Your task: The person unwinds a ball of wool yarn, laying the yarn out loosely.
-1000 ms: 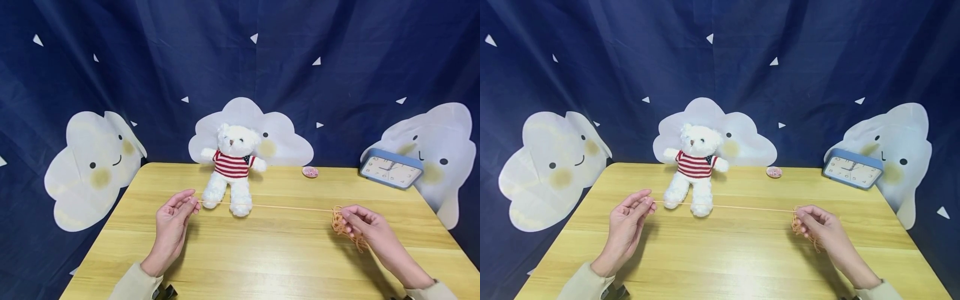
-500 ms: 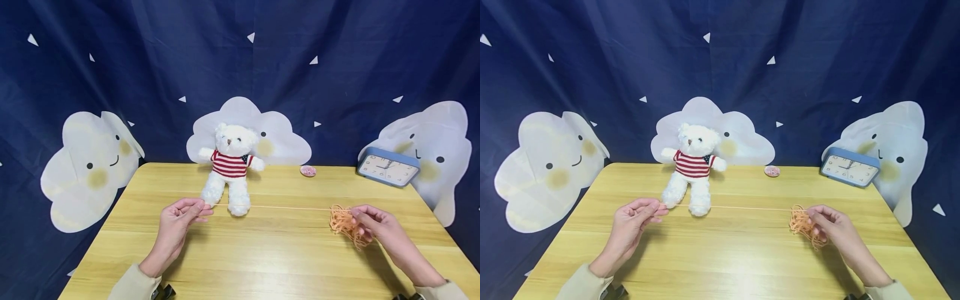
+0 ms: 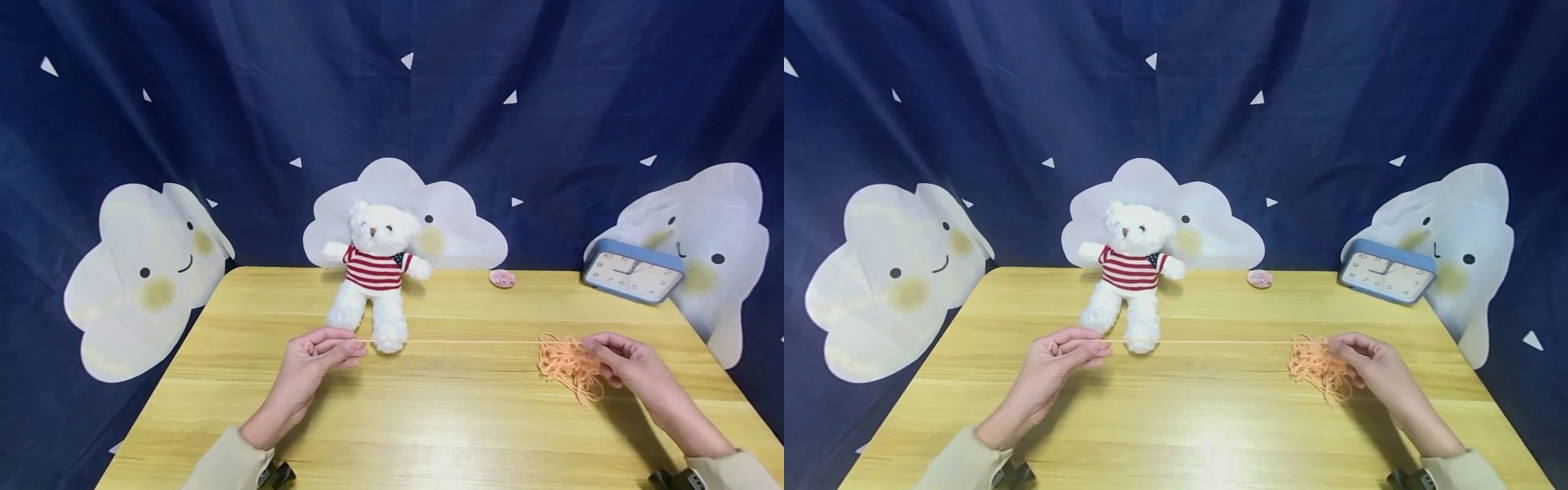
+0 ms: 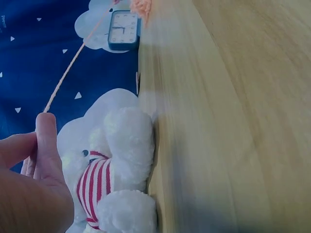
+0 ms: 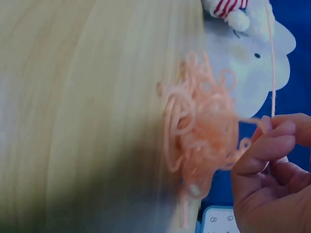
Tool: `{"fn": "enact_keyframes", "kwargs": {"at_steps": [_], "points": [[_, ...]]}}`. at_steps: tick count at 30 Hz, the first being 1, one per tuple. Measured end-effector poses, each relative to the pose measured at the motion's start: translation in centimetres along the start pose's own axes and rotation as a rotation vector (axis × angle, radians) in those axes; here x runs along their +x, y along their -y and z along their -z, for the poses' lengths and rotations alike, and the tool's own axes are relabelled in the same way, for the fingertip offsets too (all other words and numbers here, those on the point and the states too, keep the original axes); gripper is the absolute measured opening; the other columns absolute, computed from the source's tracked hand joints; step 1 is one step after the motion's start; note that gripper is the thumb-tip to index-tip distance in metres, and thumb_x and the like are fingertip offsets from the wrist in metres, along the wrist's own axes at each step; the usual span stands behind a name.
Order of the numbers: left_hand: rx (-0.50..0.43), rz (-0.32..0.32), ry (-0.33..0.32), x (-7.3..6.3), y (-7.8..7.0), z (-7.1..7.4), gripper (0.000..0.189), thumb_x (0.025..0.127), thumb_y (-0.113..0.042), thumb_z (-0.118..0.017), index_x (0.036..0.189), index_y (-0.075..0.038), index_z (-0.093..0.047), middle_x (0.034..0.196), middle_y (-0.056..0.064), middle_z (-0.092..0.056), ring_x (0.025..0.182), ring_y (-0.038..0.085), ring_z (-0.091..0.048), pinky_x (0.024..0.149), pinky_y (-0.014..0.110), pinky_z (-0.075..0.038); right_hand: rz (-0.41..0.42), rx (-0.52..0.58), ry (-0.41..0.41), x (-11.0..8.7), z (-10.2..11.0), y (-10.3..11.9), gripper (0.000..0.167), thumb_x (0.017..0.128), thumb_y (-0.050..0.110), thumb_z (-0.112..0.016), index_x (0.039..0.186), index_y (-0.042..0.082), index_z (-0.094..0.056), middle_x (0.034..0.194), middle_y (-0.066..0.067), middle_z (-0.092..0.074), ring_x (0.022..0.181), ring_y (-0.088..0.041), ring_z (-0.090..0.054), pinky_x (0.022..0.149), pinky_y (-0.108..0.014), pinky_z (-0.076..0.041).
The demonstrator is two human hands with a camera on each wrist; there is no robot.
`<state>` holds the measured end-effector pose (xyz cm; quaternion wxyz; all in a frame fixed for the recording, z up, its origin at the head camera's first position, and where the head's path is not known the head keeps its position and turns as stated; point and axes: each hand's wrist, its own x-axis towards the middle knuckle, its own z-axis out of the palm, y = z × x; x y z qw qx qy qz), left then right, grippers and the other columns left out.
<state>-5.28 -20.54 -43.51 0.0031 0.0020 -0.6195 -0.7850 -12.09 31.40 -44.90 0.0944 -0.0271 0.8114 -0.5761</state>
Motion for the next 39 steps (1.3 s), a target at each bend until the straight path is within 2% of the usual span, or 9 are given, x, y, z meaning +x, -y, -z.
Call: {"fn": "enact_keyframes", "kwargs": {"at_steps": [7, 12, 18, 25, 29, 33, 36, 39], "points": [[-0.004, 0.079, 0.053, 0.4, 0.6, -0.9, 0.022, 0.102, 0.003, -0.073, 0.116, 0.02, -0.066, 0.103, 0.025, -0.079, 0.095, 0.031, -0.08, 0.094, 0.055, -0.062, -0.022, -0.078, 0.024, 0.5, 0.9, -0.8, 0.018, 0.112, 0.017, -0.065, 0.111, 0.003, -0.076, 0.076, 0.005, -0.056, 0.064, -0.009, -0.05, 0.054, -0.027, -0.045], [0.0, 0.08, 0.089, 0.7, 0.9, -1.6, 0.025, 0.104, 0.003, -0.071, 0.117, 0.023, -0.063, 0.101, 0.026, -0.078, 0.091, 0.028, -0.081, 0.089, 0.048, -0.066, -0.033, -0.14, 0.048, 0.7, 1.2, -1.2, 0.021, 0.113, 0.017, -0.063, 0.114, -0.001, -0.074, 0.074, 0.002, -0.054, 0.064, -0.011, -0.05, 0.057, -0.027, -0.048], [-0.02, 0.098, 0.128, 1.0, 1.5, -2.6, 0.019, 0.105, 0.003, -0.069, 0.115, 0.019, -0.064, 0.104, 0.031, -0.076, 0.09, 0.026, -0.08, 0.087, 0.044, -0.067, -0.038, -0.193, 0.02, 0.7, 1.5, -1.3, 0.02, 0.113, 0.017, -0.063, 0.115, 0.001, -0.074, 0.077, 0.001, -0.055, 0.067, -0.013, -0.052, 0.059, -0.028, -0.05], [-0.023, 0.096, 0.124, 1.3, 2.1, -3.3, 0.026, 0.105, 0.001, -0.07, 0.116, 0.024, -0.063, 0.109, 0.037, -0.073, 0.09, 0.026, -0.08, 0.087, 0.046, -0.067, -0.039, -0.224, 0.008, 0.6, 1.4, -1.1, 0.022, 0.113, 0.019, -0.062, 0.116, 0.001, -0.073, 0.08, 0.0, -0.057, 0.07, -0.015, -0.053, 0.061, -0.029, -0.05], [-0.025, 0.099, 0.11, 1.3, 2.0, -3.5, 0.023, 0.105, 0.001, -0.07, 0.115, 0.021, -0.065, 0.109, 0.037, -0.073, 0.09, 0.026, -0.08, 0.085, 0.043, -0.067, -0.029, -0.208, -0.05, 0.3, 1.0, -0.6, 0.025, 0.113, 0.024, -0.063, 0.119, 0.001, -0.072, 0.077, 0.0, -0.057, 0.067, -0.015, -0.053, 0.058, -0.031, -0.047], [-0.018, 0.096, 0.1, 1.2, 1.8, -3.7, 0.022, 0.105, -0.001, -0.071, 0.114, 0.019, -0.067, 0.11, 0.036, -0.074, 0.091, 0.027, -0.08, 0.082, 0.041, -0.068, 0.084, -0.17, -0.095, -0.1, -0.3, 0.2, 0.018, 0.112, 0.018, -0.064, 0.125, 0.011, -0.075, 0.089, 0.005, -0.065, 0.073, -0.013, -0.057, 0.057, -0.03, -0.05], [-0.012, 0.086, 0.097, 1.1, 1.6, -3.8, 0.022, 0.105, -0.001, -0.071, 0.114, 0.018, -0.067, 0.109, 0.036, -0.074, 0.091, 0.027, -0.08, 0.082, 0.042, -0.068, 0.192, -0.138, -0.065, -0.1, -2.2, 1.2, 0.022, 0.111, 0.01, -0.065, 0.13, 0.01, -0.074, 0.1, 0.004, -0.07, 0.079, -0.013, -0.061, 0.06, -0.028, -0.053], [-0.009, 0.079, 0.097, 1.0, 1.4, -4.0, 0.022, 0.105, -0.001, -0.072, 0.113, 0.018, -0.068, 0.108, 0.037, -0.073, 0.088, 0.026, -0.08, 0.08, 0.041, -0.068, 0.265, -0.124, -0.006, 0.1, -4.4, 2.3, 0.027, 0.109, 0.007, -0.066, 0.134, -0.001, -0.068, 0.095, -0.003, -0.068, 0.074, -0.014, -0.06, 0.058, -0.029, -0.053]]}}
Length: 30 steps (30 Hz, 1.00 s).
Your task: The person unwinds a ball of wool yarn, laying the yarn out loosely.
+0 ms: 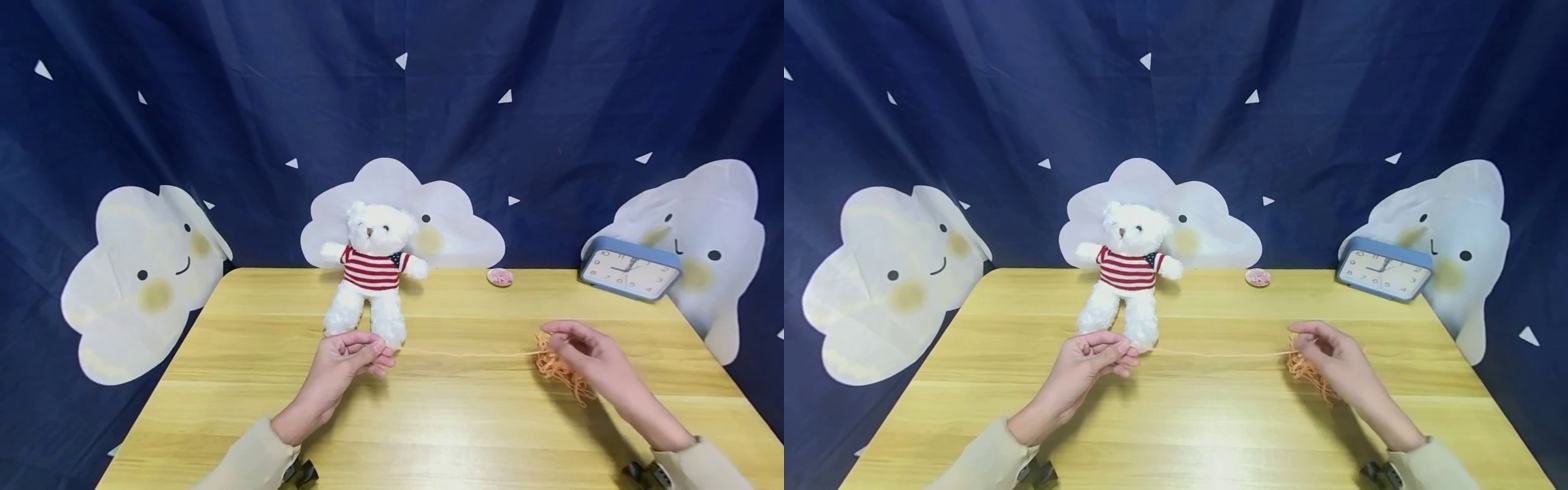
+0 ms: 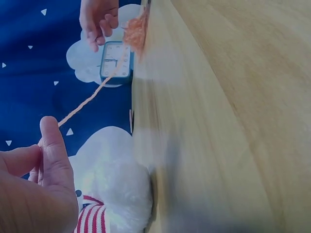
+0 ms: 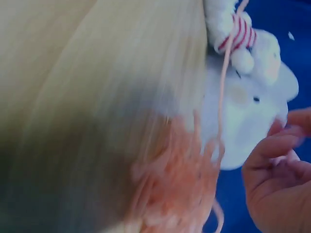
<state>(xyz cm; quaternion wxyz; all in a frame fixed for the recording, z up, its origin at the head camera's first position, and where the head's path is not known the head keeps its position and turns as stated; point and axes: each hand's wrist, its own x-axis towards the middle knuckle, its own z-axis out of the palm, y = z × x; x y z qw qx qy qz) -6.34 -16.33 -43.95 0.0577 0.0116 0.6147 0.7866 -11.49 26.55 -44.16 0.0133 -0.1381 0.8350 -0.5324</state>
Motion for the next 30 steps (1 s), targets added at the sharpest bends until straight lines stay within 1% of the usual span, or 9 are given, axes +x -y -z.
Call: {"fn": "enact_keyframes", "kwargs": {"at_steps": [2, 5, 8, 12, 17, 21, 25, 28, 30], "points": [[0.003, -0.006, 0.002, -0.1, -0.1, -0.1, 0.022, 0.105, -0.001, -0.072, 0.113, 0.019, -0.068, 0.107, 0.038, -0.073, 0.086, 0.026, -0.08, 0.079, 0.041, -0.068, 0.056, 0.002, 0.036, 0.3, -1.4, 0.7, 0.027, 0.108, 0.005, -0.068, 0.133, -0.004, -0.068, 0.088, -0.003, -0.066, 0.07, -0.013, -0.058, 0.056, -0.028, -0.051], [0.012, -0.01, 0.007, -0.2, -0.2, -0.3, 0.024, 0.104, -0.002, -0.073, 0.112, 0.019, -0.067, 0.103, 0.034, -0.075, 0.085, 0.025, -0.079, 0.077, 0.04, -0.068, 0.139, -0.009, 0.094, 0.8, -3.3, 1.4, 0.027, 0.103, 0.003, -0.074, 0.129, -0.001, -0.071, 0.076, 0.001, -0.059, 0.061, -0.009, -0.05, 0.049, -0.029, -0.045], [0.015, -0.009, 0.008, -0.2, -0.3, -0.5, 0.025, 0.105, -0.003, -0.073, 0.113, 0.02, -0.067, 0.099, 0.027, -0.077, 0.083, 0.024, -0.079, 0.077, 0.039, -0.068, 0.168, -0.027, 0.169, 1.1, -4.9, 2.0, 0.029, 0.1, 0.008, -0.08, 0.128, 0.003, -0.073, 0.073, 0.005, -0.06, 0.059, -0.006, -0.047, 0.046, -0.027, -0.041], [0.005, -0.004, -0.001, -0.1, -0.4, -0.7, 0.022, 0.105, -0.002, -0.072, 0.112, 0.018, -0.067, 0.097, 0.022, -0.078, 0.082, 0.023, -0.078, 0.075, 0.037, -0.068, 0.113, -0.007, 0.279, 1.5, -6.6, 2.6, 0.038, 0.1, 0.016, -0.082, 0.133, 0.002, -0.073, 0.076, 0.004, -0.063, 0.06, -0.006, -0.048, 0.048, -0.024, -0.04], [0.0, -0.012, 0.006, -0.1, -0.4, -0.9, 0.024, 0.105, 0.0, -0.071, 0.114, 0.021, -0.065, 0.099, 0.028, -0.076, 0.081, 0.022, -0.078, 0.072, 0.034, -0.067, 0.049, 0.012, 0.342, 2.2, -8.2, 2.7, 0.045, 0.098, 0.019, -0.085, 0.137, 0.001, -0.071, 0.076, 0.0, -0.064, 0.06, -0.007, -0.048, 0.049, -0.022, -0.039], [-0.002, -0.016, 0.011, -0.1, -0.5, -1.0, 0.025, 0.105, -0.002, -0.071, 0.114, 0.021, -0.065, 0.1, 0.03, -0.075, 0.081, 0.023, -0.077, 0.072, 0.033, -0.066, 0.026, 0.026, 0.366, 2.6, -9.2, 2.6, 0.038, 0.098, 0.019, -0.084, 0.131, 0.002, -0.075, 0.074, -0.002, -0.064, 0.058, -0.007, -0.047, 0.049, -0.02, -0.037], [-0.001, -0.019, 0.014, 0.0, -0.5, -0.8, 0.023, 0.106, -0.003, -0.071, 0.113, 0.018, -0.066, 0.097, 0.024, -0.077, 0.082, 0.022, -0.078, 0.072, 0.033, -0.066, 0.014, 0.051, 0.377, 2.6, -9.6, 2.7, 0.022, 0.102, 0.017, -0.079, 0.118, 0.002, -0.08, 0.073, -0.009, -0.068, 0.058, -0.007, -0.048, 0.048, -0.019, -0.037], [0.003, -0.02, 0.007, 0.0, -0.5, -0.6, 0.02, 0.106, -0.004, -0.071, 0.111, 0.015, -0.068, 0.095, 0.02, -0.078, 0.082, 0.022, -0.078, 0.071, 0.032, -0.066, 0.007, 0.069, 0.38, 2.4, -9.4, 2.9, 0.018, 0.106, 0.018, -0.074, 0.113, 0.003, -0.081, 0.077, -0.013, -0.071, 0.059, -0.01, -0.053, 0.049, -0.02, -0.043], [0.005, -0.02, -0.003, 0.0, -0.5, -0.5, 0.018, 0.106, -0.003, -0.07, 0.111, 0.014, -0.068, 0.096, 0.021, -0.078, 0.082, 0.022, -0.078, 0.07, 0.032, -0.065, 0.004, 0.059, 0.372, 2.4, -9.1, 3.1, 0.02, 0.107, 0.02, -0.073, 0.115, 0.003, -0.081, 0.08, -0.012, -0.072, 0.061, -0.013, -0.056, 0.05, -0.022, -0.048]]}}
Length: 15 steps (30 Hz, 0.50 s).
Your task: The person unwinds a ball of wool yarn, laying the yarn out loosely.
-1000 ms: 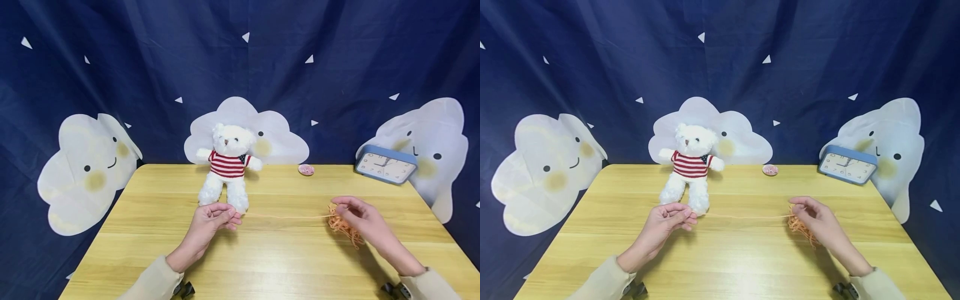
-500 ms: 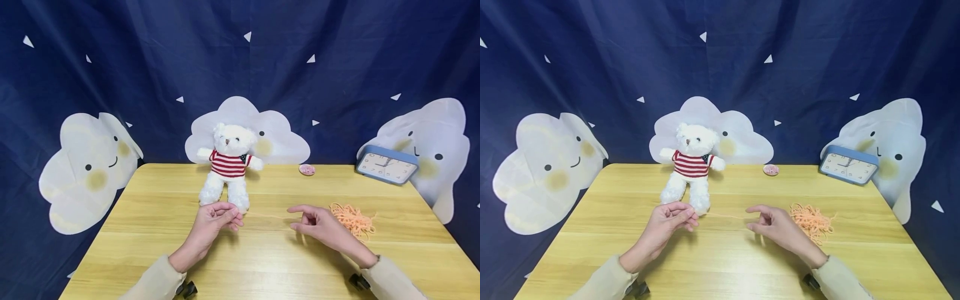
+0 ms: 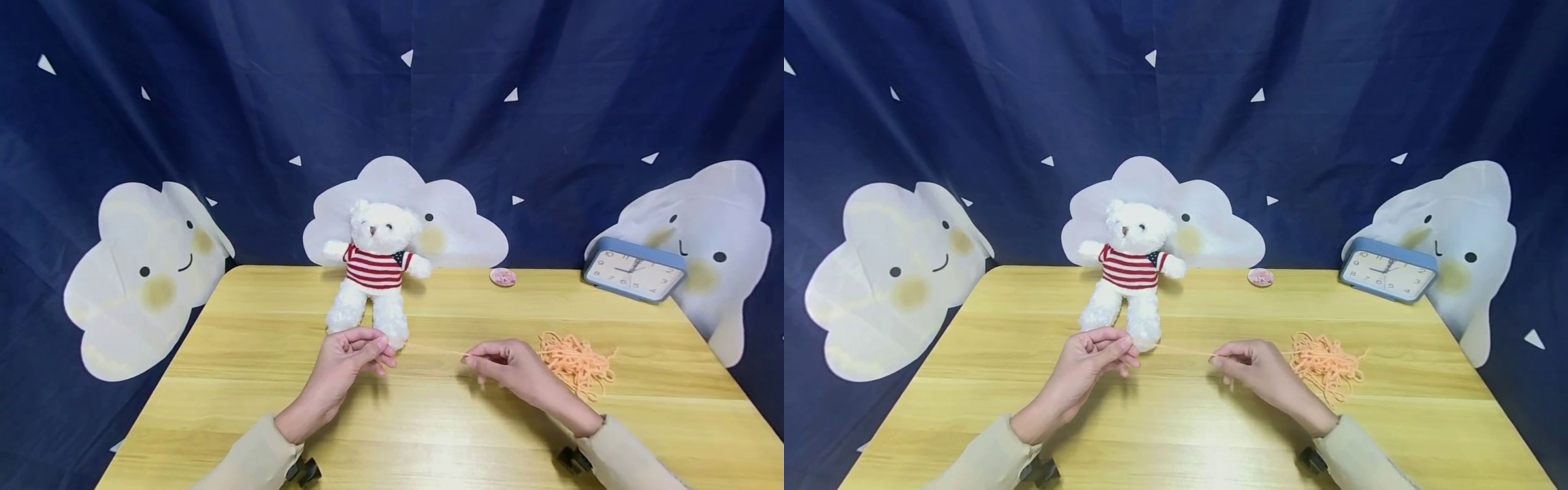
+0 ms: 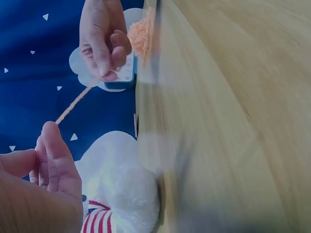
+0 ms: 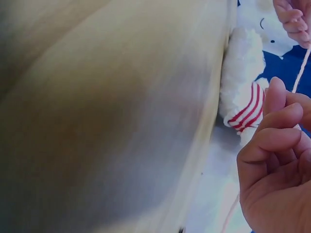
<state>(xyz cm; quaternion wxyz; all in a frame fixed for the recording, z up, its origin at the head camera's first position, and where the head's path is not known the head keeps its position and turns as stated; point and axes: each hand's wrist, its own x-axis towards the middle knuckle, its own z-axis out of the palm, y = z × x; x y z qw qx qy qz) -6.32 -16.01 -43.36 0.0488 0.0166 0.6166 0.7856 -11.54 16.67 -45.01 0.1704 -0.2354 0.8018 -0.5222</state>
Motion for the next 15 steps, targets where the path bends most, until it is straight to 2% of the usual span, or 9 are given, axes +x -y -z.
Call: {"fn": "enact_keyframes", "kwargs": {"at_steps": [3, 8, 15], "points": [[0.008, 0.003, -0.013, 0.0, 0.1, 0.1, 0.016, 0.107, -0.003, -0.07, 0.11, 0.013, -0.068, 0.097, 0.024, -0.077, 0.082, 0.021, -0.078, 0.068, 0.03, -0.064, 0.0, -0.008, -0.021, -0.5, 0.6, 0.3, 0.022, 0.109, 0.019, -0.071, 0.117, 0.001, -0.08, 0.082, -0.009, -0.073, 0.063, -0.015, -0.059, 0.052, -0.028, -0.054], [0.02, 0.022, -0.007, 0.1, 0.5, 0.0, 0.016, 0.106, -0.001, -0.069, 0.11, 0.015, -0.067, 0.097, 0.024, -0.076, 0.082, 0.02, -0.077, 0.068, 0.027, -0.063, 0.019, -0.011, -0.066, -1.7, 2.0, 0.3, 0.02, 0.11, 0.012, -0.066, 0.115, -0.004, -0.077, 0.084, -0.009, -0.072, 0.062, -0.011, -0.056, 0.051, -0.028, -0.052], [-0.004, 0.07, 0.026, 0.8, 2.1, -1.5, 0.019, 0.105, 0.0, -0.07, 0.114, 0.017, -0.066, 0.095, 0.019, -0.078, 0.081, 0.018, -0.077, 0.068, 0.026, -0.063, 0.058, -0.072, -0.169, -3.7, 4.5, 0.2, 0.014, 0.109, 0.007, -0.068, 0.112, -0.003, -0.077, 0.082, -0.005, -0.07, 0.065, -0.012, -0.059, 0.05, -0.027, -0.053]]}}
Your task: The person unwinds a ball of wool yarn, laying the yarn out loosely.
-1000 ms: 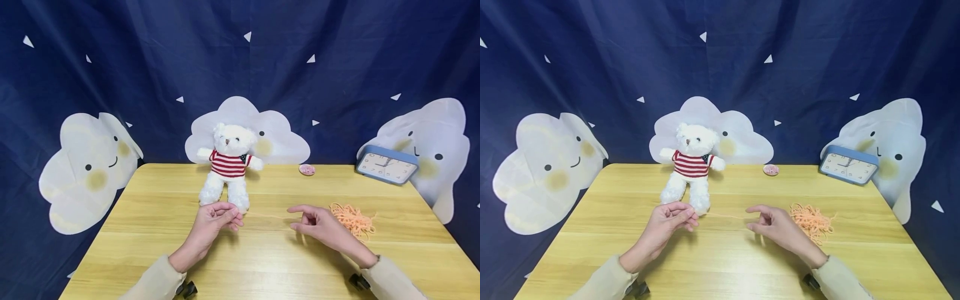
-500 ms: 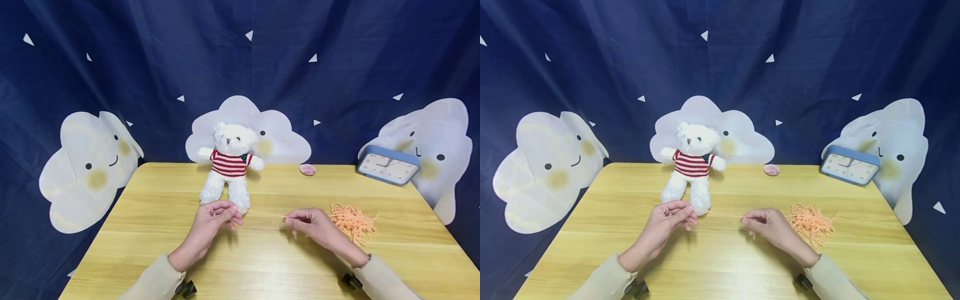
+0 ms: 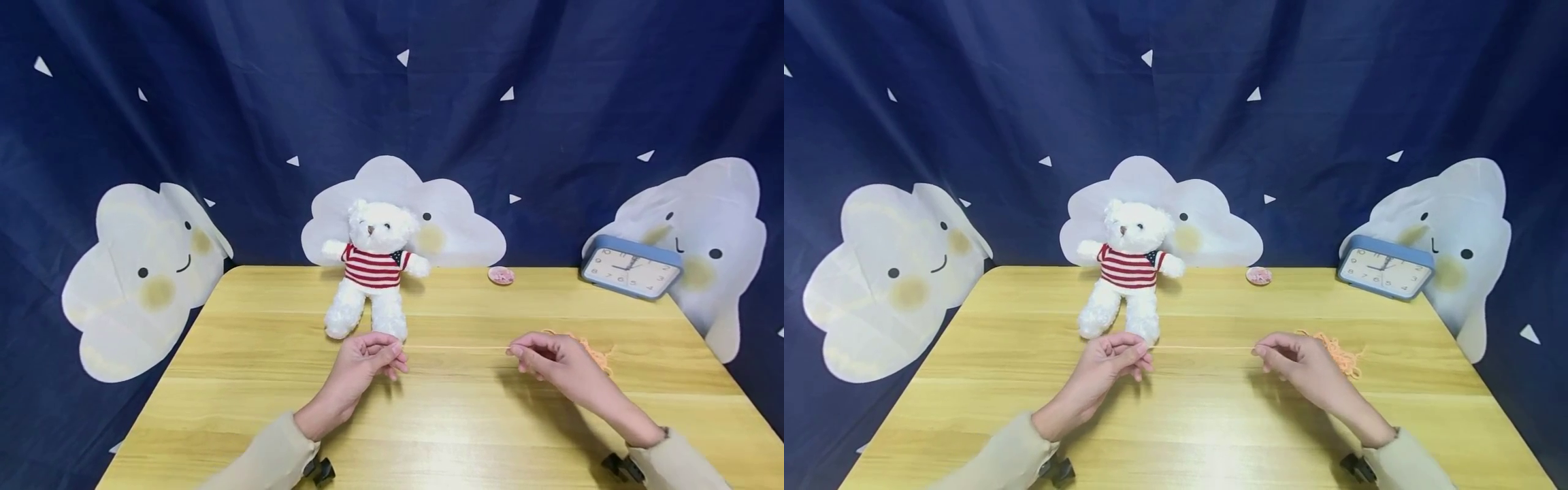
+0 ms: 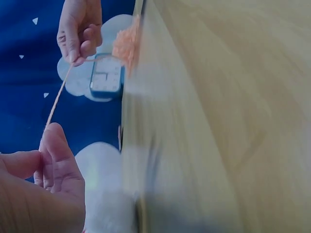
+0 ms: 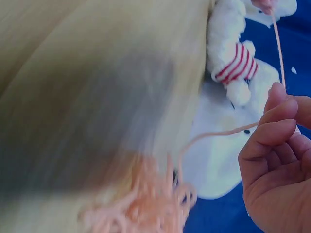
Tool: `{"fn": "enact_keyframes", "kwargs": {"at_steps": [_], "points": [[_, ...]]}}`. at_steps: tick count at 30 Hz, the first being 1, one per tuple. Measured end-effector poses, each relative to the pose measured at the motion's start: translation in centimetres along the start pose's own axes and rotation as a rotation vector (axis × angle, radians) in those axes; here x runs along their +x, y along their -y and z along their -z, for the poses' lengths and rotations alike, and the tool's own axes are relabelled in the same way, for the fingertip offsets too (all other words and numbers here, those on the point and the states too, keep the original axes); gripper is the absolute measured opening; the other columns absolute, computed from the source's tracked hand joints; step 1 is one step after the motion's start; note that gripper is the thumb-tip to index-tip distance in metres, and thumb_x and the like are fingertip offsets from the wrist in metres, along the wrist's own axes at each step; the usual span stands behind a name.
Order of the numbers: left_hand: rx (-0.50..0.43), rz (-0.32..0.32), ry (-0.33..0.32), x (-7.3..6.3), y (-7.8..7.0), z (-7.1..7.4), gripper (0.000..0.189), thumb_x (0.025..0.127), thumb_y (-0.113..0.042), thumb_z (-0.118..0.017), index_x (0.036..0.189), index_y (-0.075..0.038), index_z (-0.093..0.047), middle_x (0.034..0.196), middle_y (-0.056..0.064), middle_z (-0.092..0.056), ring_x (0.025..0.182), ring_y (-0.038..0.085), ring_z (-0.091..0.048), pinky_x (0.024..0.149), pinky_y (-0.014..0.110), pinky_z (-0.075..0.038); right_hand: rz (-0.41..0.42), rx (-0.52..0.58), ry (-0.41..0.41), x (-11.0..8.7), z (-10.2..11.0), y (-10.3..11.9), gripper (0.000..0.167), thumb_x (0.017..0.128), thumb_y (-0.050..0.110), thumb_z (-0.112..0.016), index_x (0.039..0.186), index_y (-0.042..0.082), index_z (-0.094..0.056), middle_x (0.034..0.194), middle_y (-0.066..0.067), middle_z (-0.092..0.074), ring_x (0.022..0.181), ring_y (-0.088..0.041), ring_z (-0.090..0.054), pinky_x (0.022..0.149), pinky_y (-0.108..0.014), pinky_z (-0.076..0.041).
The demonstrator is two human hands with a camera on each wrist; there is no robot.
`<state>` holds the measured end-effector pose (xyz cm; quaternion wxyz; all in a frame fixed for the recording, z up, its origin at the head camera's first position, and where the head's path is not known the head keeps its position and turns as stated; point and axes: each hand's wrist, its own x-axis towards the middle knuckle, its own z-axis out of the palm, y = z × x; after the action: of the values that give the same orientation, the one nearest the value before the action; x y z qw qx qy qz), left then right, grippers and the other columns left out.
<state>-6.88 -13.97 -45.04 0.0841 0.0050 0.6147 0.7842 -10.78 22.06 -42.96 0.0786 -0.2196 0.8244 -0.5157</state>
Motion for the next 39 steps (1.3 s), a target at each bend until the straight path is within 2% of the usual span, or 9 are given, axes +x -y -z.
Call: {"fn": "enact_keyframes", "kwargs": {"at_steps": [7, 12, 16, 19, 23, 30, 33, 39], "points": [[-0.055, 0.05, 0.053, 1.2, 1.4, -2.4, 0.025, 0.104, 0.001, -0.071, 0.118, 0.022, -0.064, 0.096, 0.021, -0.079, 0.079, 0.018, -0.079, 0.065, 0.026, -0.063, -0.016, -0.025, -0.059, -1.0, 2.5, -0.5, 0.013, 0.109, 0.01, -0.069, 0.11, 0.0, -0.077, 0.079, -0.012, -0.07, 0.058, -0.013, -0.053, 0.043, -0.03, -0.045], [-0.048, 0.063, 0.07, 1.9, 2.0, -3.4, 0.025, 0.104, 0.002, -0.07, 0.118, 0.021, -0.063, 0.099, 0.025, -0.078, 0.08, 0.018, -0.079, 0.067, 0.025, -0.063, -0.039, -0.081, -0.089, -1.6, 3.8, -1.1, 0.012, 0.108, 0.012, -0.07, 0.111, 0.003, -0.078, 0.084, -0.009, -0.074, 0.06, -0.015, -0.056, 0.047, -0.031, -0.047], [0.019, 0.041, 0.064, 2.6, 2.2, -4.2, 0.022, 0.104, 0.002, -0.07, 0.116, 0.02, -0.065, 0.096, 0.024, -0.078, 0.077, 0.016, -0.078, 0.064, 0.023, -0.061, -0.037, -0.092, -0.094, -1.9, 4.8, -1.7, 0.011, 0.108, 0.01, -0.07, 0.11, 0.001, -0.077, 0.085, -0.008, -0.073, 0.063, -0.017, -0.059, 0.05, -0.031, -0.05], [0.094, 0.005, 0.048, 3.2, 2.3, -4.9, 0.018, 0.102, 0.004, -0.07, 0.112, 0.019, -0.068, 0.091, 0.021, -0.078, 0.073, 0.015, -0.076, 0.06, 0.021, -0.058, -0.044, -0.096, -0.1, -2.2, 5.4, -2.2, 0.011, 0.108, 0.009, -0.069, 0.109, 0.0, -0.076, 0.083, -0.008, -0.071, 0.062, -0.018, -0.059, 0.049, -0.033, -0.05], [0.148, -0.015, 0.036, 3.8, 2.4, -5.9, 0.013, 0.101, 0.005, -0.07, 0.107, 0.017, -0.07, 0.085, 0.015, -0.076, 0.068, 0.014, -0.072, 0.055, 0.019, -0.053, -0.059, -0.094, -0.103, -2.4, 6.1, -3.0, 0.012, 0.108, 0.009, -0.069, 0.11, -0.001, -0.075, 0.083, -0.008, -0.071, 0.061, -0.019, -0.058, 0.047, -0.034, -0.048], [0.238, 0.056, 0.025, 4.7, 3.1, -7.6, 0.01, 0.099, 0.001, -0.07, 0.104, 0.009, -0.073, 0.072, 0.007, -0.066, 0.058, 0.012, -0.06, 0.046, 0.021, -0.041, -0.088, -0.125, -0.098, -2.8, 7.2, -4.6, 0.014, 0.109, 0.01, -0.067, 0.111, 0.0, -0.076, 0.086, -0.007, -0.071, 0.069, -0.016, -0.061, 0.052, -0.032, -0.049], [0.28, 0.082, 0.003, 5.3, 3.4, -8.2, 0.008, 0.098, 0.0, -0.07, 0.102, 0.006, -0.075, 0.071, 0.005, -0.065, 0.059, 0.013, -0.059, 0.047, 0.021, -0.04, -0.122, -0.121, -0.086, -2.8, 7.4, -5.1, 0.016, 0.11, 0.011, -0.066, 0.113, -0.001, -0.076, 0.089, -0.007, -0.073, 0.075, -0.016, -0.064, 0.055, -0.032, -0.051], [0.357, 0.095, -0.013, 6.5, 3.7, -8.7, 0.008, 0.09, 0.004, -0.072, 0.09, 0.0, -0.079, 0.074, 0.009, -0.071, 0.056, 0.013, -0.055, 0.051, 0.021, -0.047, -0.156, -0.121, -0.07, -2.9, 7.6, -6.4, 0.016, 0.11, 0.01, -0.066, 0.113, -0.003, -0.075, 0.088, -0.003, -0.072, 0.072, -0.013, -0.061, 0.055, -0.031, -0.05]]}}
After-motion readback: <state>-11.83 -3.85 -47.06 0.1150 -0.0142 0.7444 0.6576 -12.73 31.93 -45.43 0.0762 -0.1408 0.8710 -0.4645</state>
